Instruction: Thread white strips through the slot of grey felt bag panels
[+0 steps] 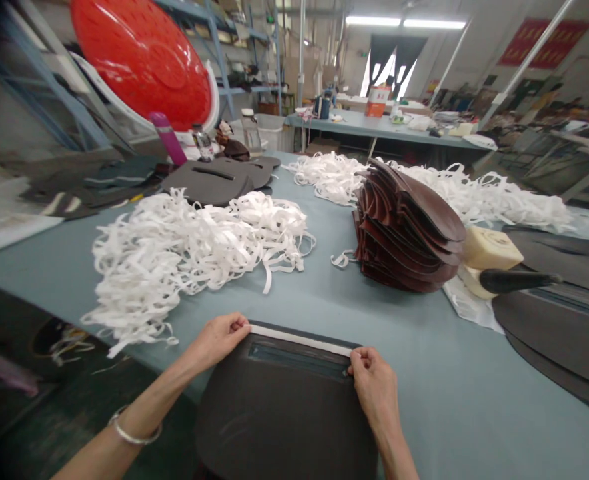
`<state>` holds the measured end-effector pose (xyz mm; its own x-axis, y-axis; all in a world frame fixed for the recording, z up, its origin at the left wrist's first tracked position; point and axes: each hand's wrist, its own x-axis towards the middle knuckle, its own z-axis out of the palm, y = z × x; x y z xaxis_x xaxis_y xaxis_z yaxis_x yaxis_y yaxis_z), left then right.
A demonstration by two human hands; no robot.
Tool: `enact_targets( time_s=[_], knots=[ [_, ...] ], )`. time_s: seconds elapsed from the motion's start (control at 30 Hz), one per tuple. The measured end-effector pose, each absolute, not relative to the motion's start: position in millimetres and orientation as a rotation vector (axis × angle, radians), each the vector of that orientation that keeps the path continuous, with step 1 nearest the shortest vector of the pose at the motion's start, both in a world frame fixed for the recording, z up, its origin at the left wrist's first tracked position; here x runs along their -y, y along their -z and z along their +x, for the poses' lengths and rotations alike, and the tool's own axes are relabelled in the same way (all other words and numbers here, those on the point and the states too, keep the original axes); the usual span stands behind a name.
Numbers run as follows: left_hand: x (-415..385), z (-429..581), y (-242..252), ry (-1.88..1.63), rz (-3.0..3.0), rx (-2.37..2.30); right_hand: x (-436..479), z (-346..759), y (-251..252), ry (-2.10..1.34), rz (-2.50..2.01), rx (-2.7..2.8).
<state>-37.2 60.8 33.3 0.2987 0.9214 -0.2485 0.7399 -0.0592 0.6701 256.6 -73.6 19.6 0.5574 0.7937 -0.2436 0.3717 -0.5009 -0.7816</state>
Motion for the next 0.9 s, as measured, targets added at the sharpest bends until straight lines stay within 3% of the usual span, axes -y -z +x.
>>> enact_targets(
  time_s=[0.73, 0.9],
  knots=[
    [-64.2, -29.3, -21.4, -0.037, 1.973, -1.651, 64.8, 259.0, -9.3, -0.735, -2.244, 0.909],
    [-45.4, -22.3, -15.0, -0.354, 2.195, -1.691, 64.0, 260.8, -10.1, -0.554, -2.388, 0.997]
  ],
)
